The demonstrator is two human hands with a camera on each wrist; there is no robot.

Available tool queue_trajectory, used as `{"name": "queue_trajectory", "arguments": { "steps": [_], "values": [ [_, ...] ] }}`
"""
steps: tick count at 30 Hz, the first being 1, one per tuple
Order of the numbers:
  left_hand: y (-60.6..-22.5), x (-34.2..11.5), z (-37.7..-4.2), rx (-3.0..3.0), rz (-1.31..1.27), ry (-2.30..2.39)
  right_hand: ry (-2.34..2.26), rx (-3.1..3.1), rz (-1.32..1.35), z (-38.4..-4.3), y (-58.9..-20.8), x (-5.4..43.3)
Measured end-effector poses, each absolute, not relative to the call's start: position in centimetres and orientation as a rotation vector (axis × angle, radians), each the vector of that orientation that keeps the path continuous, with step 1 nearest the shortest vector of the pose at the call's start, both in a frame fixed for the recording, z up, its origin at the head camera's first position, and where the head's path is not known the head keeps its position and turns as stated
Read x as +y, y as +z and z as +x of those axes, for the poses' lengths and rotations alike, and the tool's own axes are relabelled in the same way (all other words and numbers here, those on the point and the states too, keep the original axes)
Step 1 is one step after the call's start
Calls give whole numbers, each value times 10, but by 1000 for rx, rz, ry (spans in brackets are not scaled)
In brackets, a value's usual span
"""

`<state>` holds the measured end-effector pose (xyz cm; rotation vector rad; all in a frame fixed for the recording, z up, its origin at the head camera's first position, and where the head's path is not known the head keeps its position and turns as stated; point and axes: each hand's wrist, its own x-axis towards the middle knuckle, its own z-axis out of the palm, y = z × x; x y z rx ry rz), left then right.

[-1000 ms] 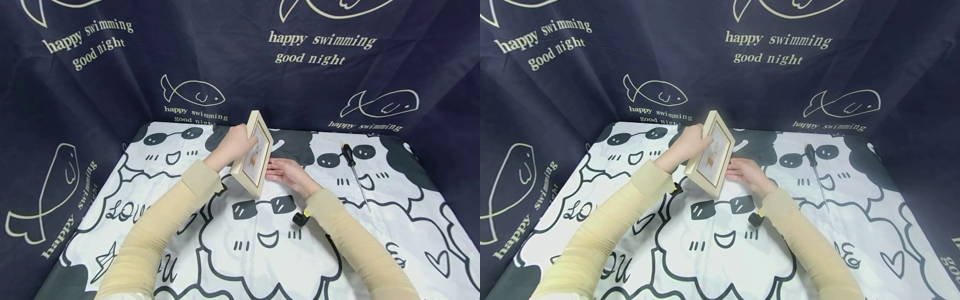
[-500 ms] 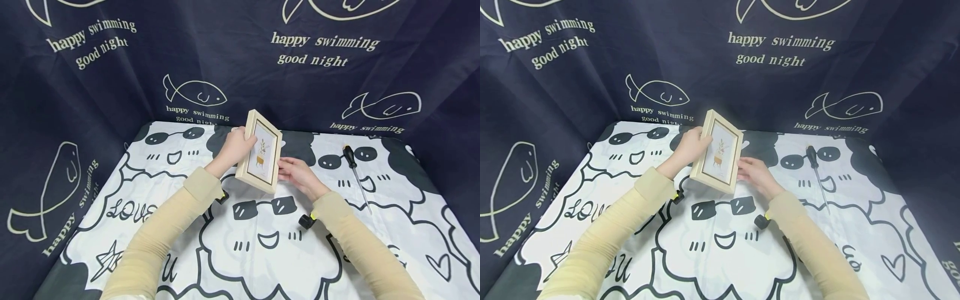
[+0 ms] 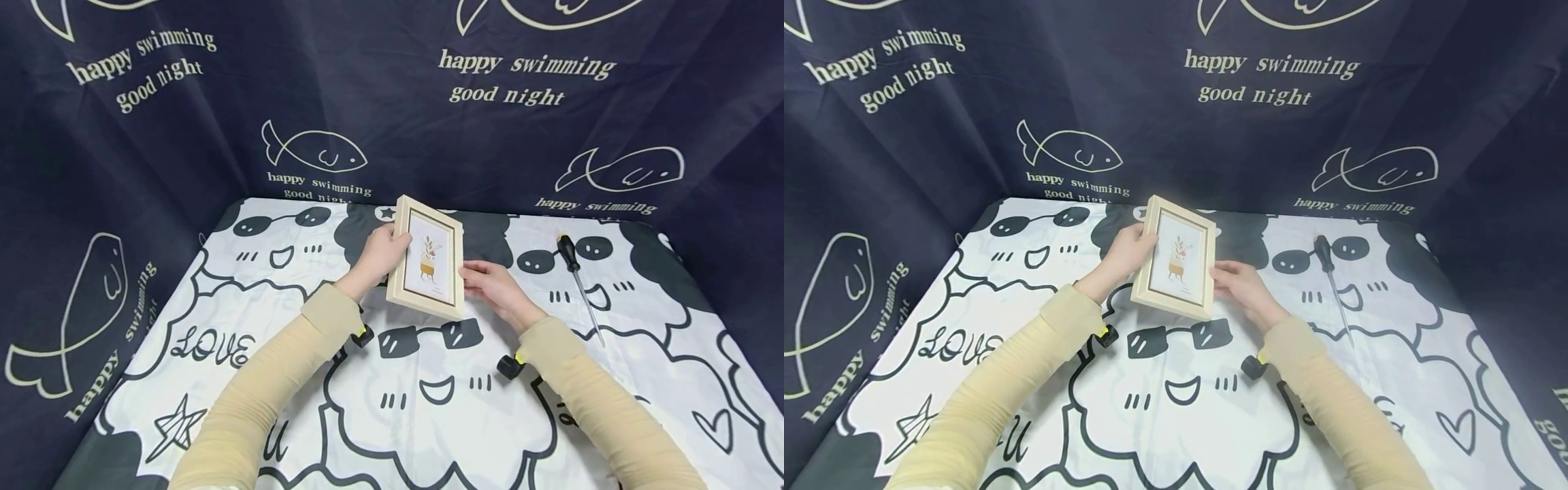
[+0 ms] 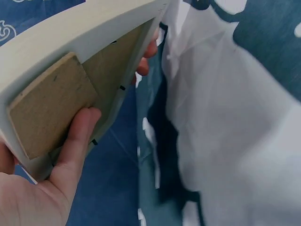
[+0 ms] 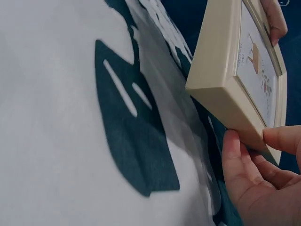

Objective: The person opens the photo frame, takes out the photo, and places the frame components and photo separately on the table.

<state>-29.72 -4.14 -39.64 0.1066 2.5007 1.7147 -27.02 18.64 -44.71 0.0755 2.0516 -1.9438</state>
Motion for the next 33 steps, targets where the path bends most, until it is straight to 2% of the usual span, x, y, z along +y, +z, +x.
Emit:
{"name": "queue_trajectory", "arguments": {
  "steps": [22,33],
  "values": [
    [-437,-44,-299,2077,-88,1875,-1577,2310,48,-273,-458,193],
    [-444,-46,-302,1961,-165,1892,-1575,2309,35,-274,-456,192]
  ]
}}
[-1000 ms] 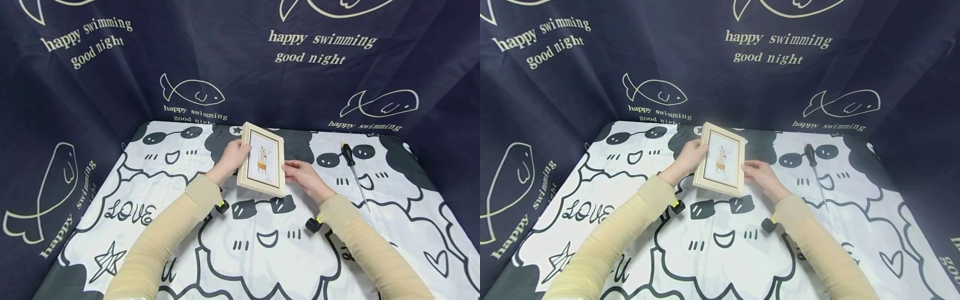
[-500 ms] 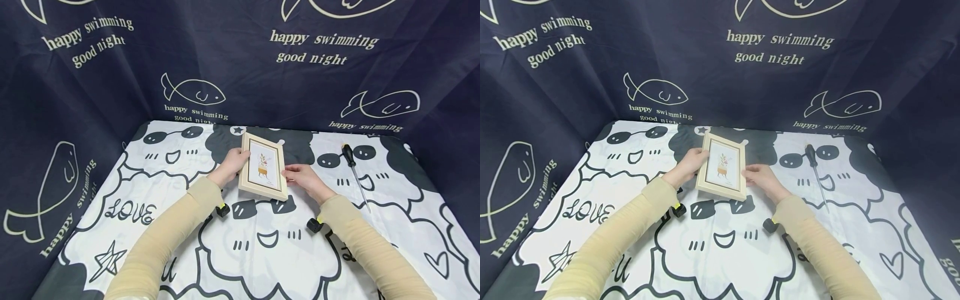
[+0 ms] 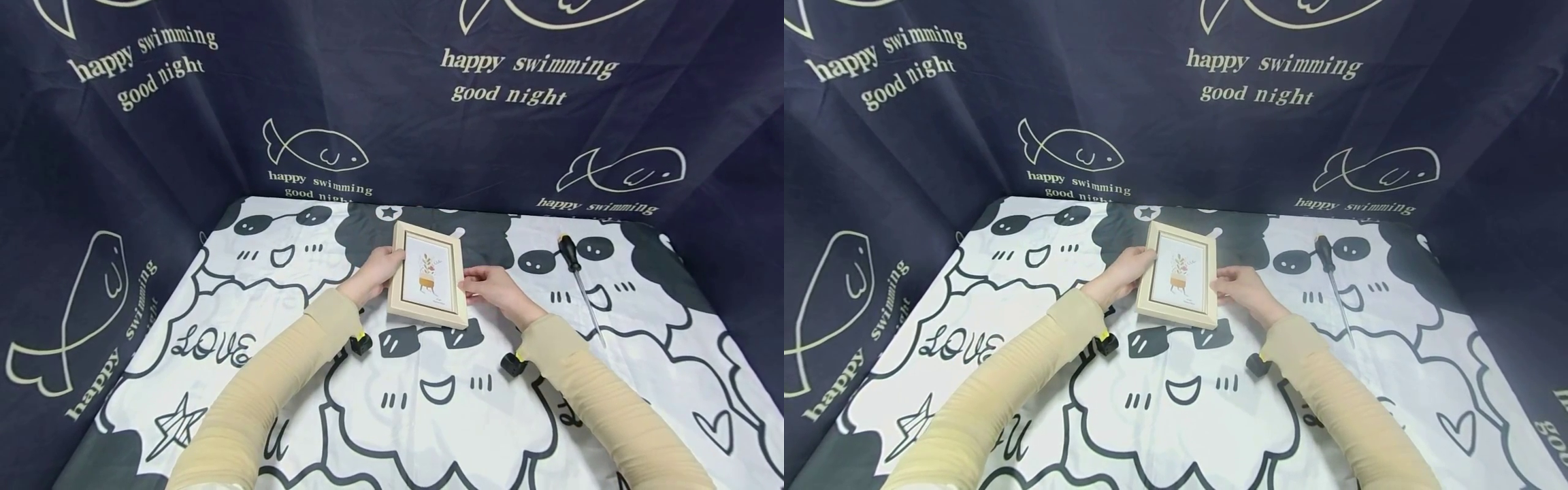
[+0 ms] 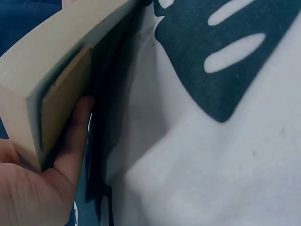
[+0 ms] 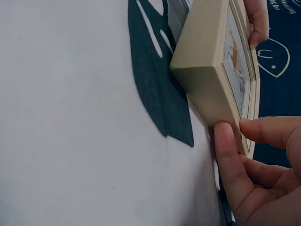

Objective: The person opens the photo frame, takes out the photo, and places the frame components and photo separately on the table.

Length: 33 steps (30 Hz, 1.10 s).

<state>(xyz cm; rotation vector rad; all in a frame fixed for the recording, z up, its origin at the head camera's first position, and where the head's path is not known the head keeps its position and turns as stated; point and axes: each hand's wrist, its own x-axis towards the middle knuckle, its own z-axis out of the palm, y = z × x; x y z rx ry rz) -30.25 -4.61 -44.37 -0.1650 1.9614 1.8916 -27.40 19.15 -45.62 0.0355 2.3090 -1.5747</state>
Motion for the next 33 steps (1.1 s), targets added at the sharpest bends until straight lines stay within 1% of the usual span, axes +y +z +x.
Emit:
{"name": "queue_trajectory", "arguments": {
  "steps": [19,29,33],
  "values": [
    [-452,-48,-306,1897,-280,1810,-1604,2316,40,-274,-460,190],
    [-439,-50,-305,1886,-228,1712,-1604,2334,61,-275,-462,189],
    [-433,-51,-302,1987,-202,1609,-1604,2343,50,-275,-462,189]
  ]
}}
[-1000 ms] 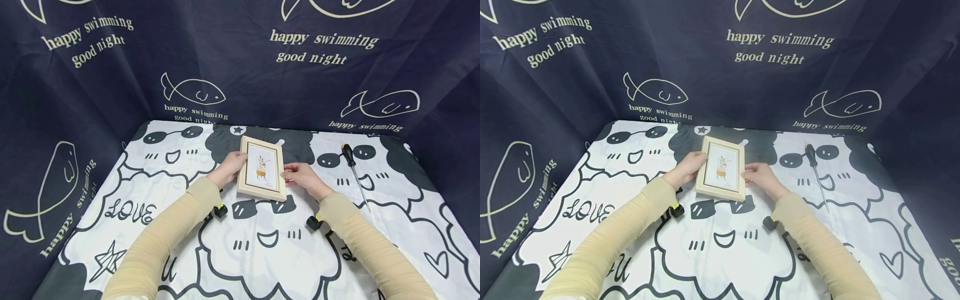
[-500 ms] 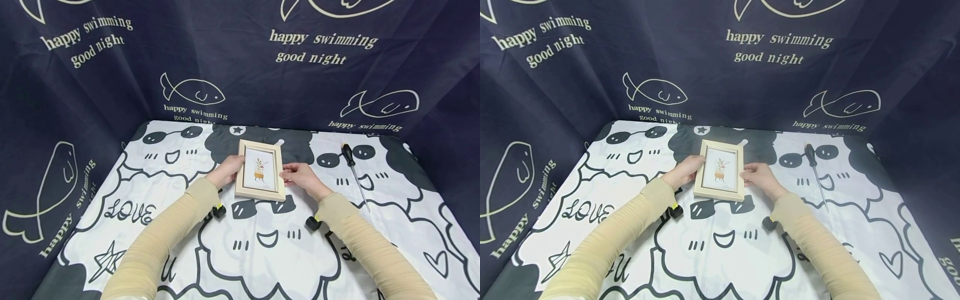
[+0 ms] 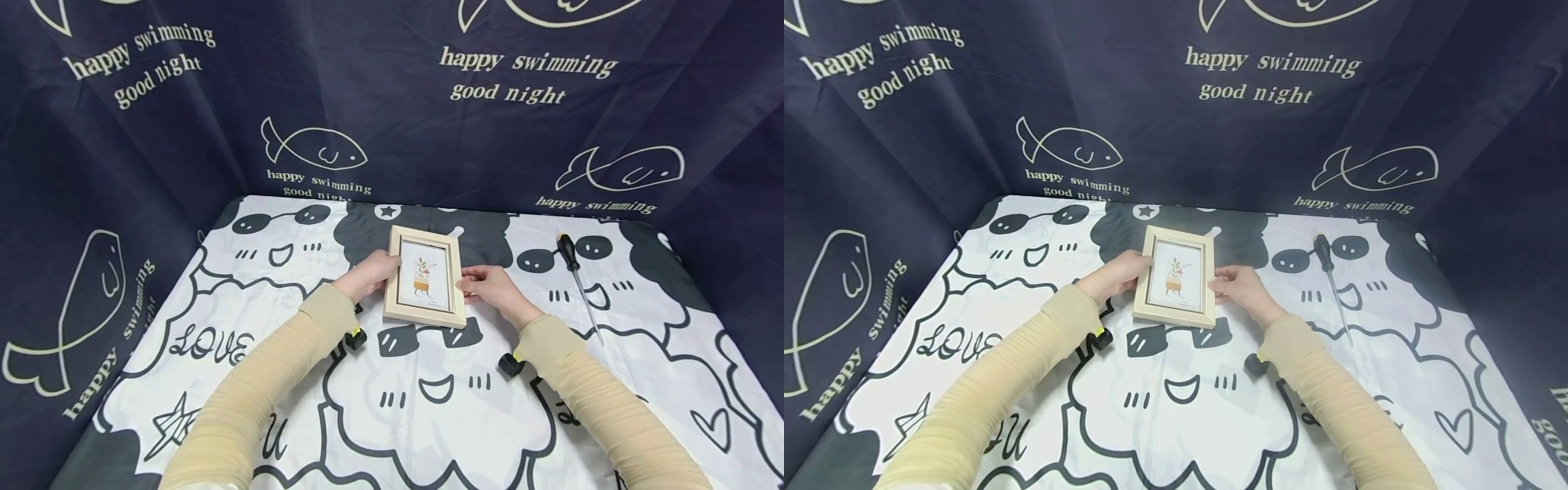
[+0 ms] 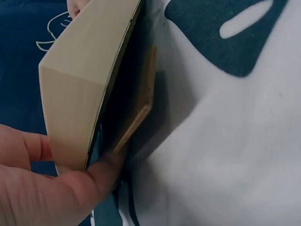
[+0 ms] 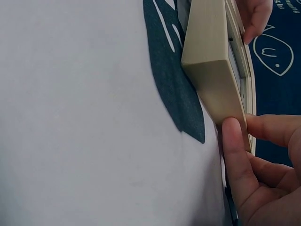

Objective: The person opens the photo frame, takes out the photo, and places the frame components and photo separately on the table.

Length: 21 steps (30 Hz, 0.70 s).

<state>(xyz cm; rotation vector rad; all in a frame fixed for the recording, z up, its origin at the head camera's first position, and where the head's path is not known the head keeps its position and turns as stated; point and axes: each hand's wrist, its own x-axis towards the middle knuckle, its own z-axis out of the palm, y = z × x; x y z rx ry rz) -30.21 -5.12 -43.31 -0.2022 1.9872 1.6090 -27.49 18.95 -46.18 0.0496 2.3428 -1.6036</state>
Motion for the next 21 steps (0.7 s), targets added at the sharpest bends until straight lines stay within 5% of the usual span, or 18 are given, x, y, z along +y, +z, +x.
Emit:
{"name": "queue_trajectory", "arguments": {
  "steps": [21],
  "values": [
    [-438,-69,-301,2499,65,1120,-1496,2462,61,-273,-460,185]
  ]
}}
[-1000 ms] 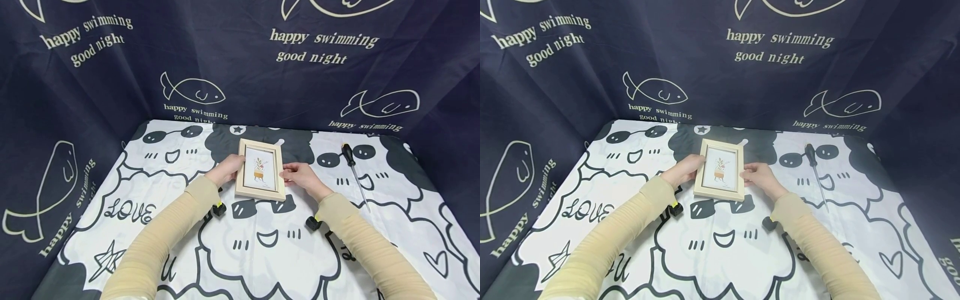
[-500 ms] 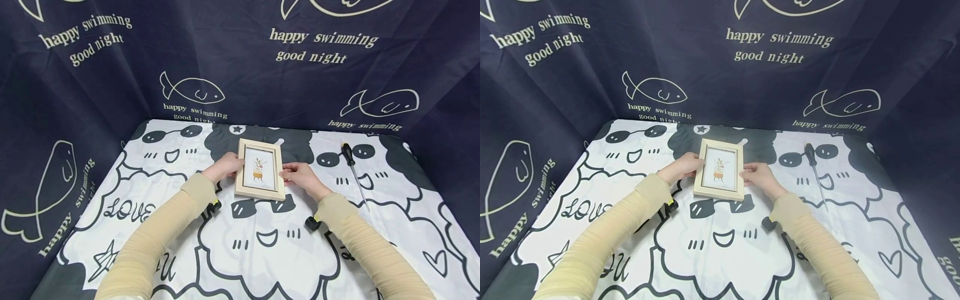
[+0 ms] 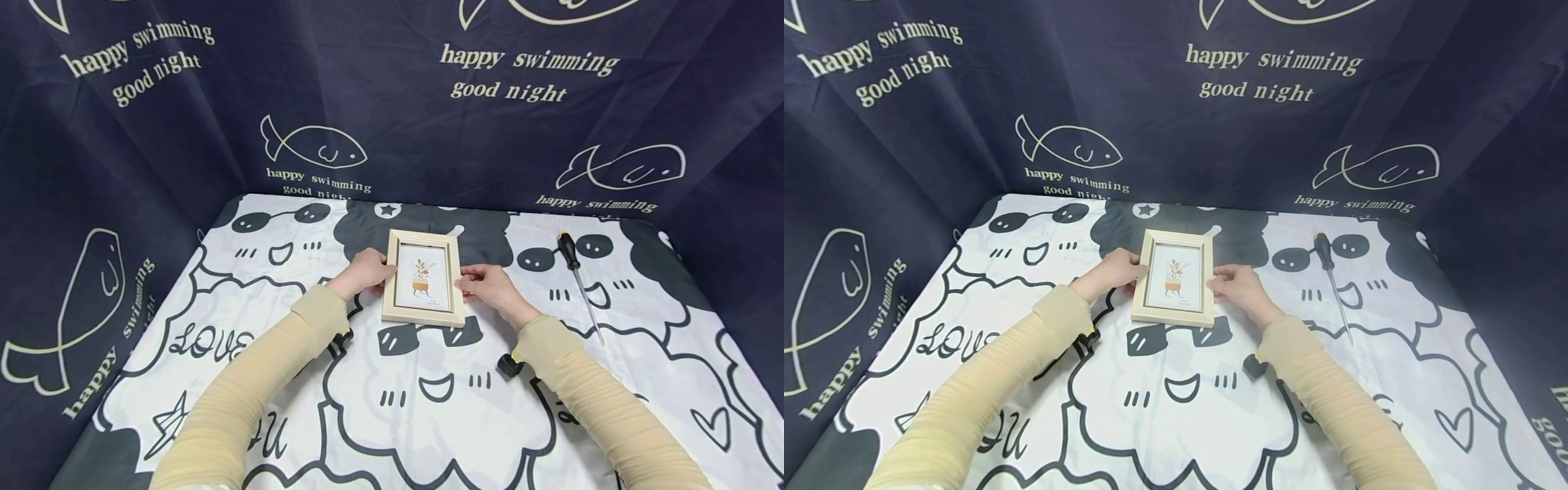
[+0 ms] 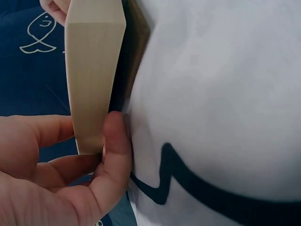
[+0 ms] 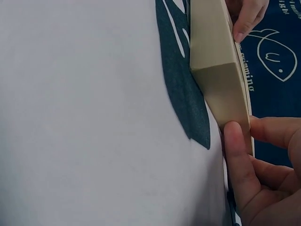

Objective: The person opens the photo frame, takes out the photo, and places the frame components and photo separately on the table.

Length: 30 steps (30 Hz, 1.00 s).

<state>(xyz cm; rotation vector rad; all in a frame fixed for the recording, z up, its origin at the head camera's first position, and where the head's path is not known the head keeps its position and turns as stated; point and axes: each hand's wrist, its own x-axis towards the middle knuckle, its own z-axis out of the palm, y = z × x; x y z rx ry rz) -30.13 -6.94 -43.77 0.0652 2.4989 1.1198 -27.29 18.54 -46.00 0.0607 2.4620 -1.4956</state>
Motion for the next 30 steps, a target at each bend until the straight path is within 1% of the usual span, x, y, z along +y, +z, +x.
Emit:
{"name": "queue_trajectory", "arguments": {
  "steps": [9,17,23,30],
  "values": [
    [-435,-71,-297,2657,211,908,-1415,2556,20,-271,-460,183],
    [-432,-72,-289,2659,245,847,-1291,2659,-65,-262,-455,184],
    [-429,-78,-277,2655,275,847,-1280,2647,-104,-256,-452,190],
    [-429,-80,-261,2641,360,850,-1365,2526,-95,-239,-450,189]
  ]
}}
